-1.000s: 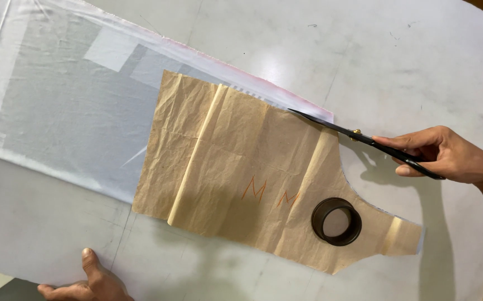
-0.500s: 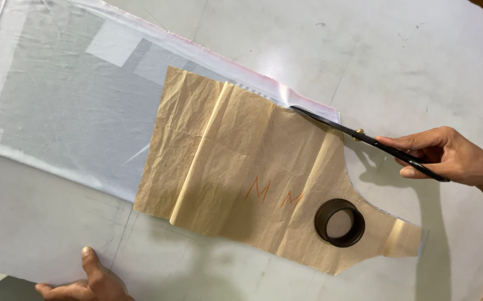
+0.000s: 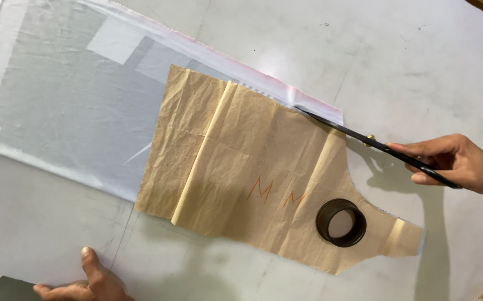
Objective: The person uses shears to cut a piece of white fabric following the outline of a brown paper pattern. The person holds the pattern in place with one hand while cutting with the other, then removes the pattern to reveal the cut fabric.
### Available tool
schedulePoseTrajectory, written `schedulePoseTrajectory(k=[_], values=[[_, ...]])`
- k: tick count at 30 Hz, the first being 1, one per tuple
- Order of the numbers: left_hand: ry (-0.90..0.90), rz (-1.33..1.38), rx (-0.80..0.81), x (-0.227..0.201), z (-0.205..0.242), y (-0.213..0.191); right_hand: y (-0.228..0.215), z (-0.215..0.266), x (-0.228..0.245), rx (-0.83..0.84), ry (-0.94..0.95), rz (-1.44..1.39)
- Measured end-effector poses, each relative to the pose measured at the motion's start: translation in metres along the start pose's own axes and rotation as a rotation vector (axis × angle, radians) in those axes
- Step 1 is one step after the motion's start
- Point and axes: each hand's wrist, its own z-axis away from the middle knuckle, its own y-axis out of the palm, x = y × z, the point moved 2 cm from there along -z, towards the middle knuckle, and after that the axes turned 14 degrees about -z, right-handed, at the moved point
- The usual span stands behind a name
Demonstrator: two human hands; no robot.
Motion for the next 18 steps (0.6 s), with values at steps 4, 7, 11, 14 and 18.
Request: schedulePoseTrajectory(k=[4,7,11,14,18], values=[[-0.012,-0.041,-0.001,-0.013,0.003,-0.004,0.015,-0.01,0.015,-0.023,0.02,0.028],[0.004,-0.031,-0.008,-0.01,0.001,-0.004,0.022,-0.018,0.02,-0.009,0.002,0.041],[0.042,0.028,-0.016,-0.003,-0.001,0.0,0.026,-0.021,0.022,0.021,-0.043,0.058],[0.06,-0.036,-0.026,0.0,-0.003,0.0,0.032,-0.023,0.029,-0.011,-0.015,0.071],[0.134,-0.009,-0.056,0.018,-0.012,0.004,0.024,-0.024,0.019,0.036,-0.06,0.075]])
